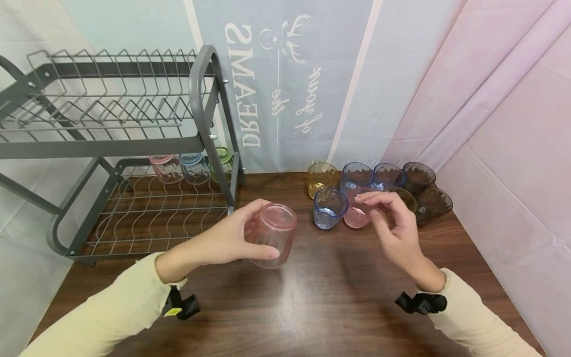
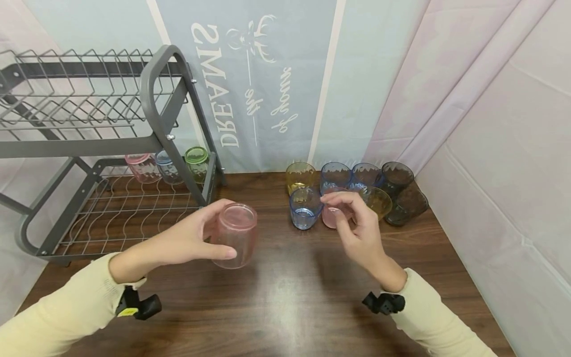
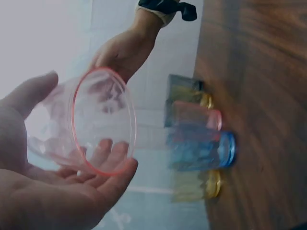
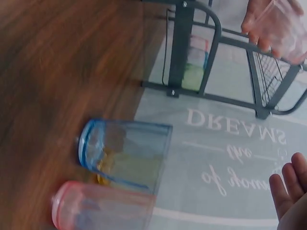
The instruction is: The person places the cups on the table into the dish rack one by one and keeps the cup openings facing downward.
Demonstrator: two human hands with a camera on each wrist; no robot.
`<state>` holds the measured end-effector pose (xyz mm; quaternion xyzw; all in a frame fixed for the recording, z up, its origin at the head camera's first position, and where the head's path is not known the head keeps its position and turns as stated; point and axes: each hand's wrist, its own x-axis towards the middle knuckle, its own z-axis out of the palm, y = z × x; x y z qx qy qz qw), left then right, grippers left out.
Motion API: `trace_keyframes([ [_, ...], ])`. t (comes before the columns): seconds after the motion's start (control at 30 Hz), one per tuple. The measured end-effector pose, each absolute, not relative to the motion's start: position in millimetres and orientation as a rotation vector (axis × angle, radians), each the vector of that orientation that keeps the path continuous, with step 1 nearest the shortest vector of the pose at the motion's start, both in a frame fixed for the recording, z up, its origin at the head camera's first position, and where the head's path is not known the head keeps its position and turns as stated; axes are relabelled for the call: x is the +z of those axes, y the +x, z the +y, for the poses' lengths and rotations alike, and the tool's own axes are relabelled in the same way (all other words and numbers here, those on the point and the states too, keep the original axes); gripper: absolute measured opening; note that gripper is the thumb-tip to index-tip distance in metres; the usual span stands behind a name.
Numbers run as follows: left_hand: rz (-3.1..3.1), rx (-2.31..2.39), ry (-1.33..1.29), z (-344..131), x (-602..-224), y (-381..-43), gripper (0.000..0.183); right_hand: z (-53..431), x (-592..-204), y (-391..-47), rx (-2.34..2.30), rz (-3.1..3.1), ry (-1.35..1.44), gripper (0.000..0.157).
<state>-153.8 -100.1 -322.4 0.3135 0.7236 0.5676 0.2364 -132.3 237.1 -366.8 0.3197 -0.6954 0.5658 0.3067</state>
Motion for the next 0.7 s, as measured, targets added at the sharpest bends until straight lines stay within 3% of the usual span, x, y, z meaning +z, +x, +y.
trace_keyframes([
  [0.7, 2.083, 1.432, 1.066, -207.2, -284.3, -167.5, 0.068, 309.0, -337.7, -167.3, 1.531, -1.796, 0.461, 0.018],
])
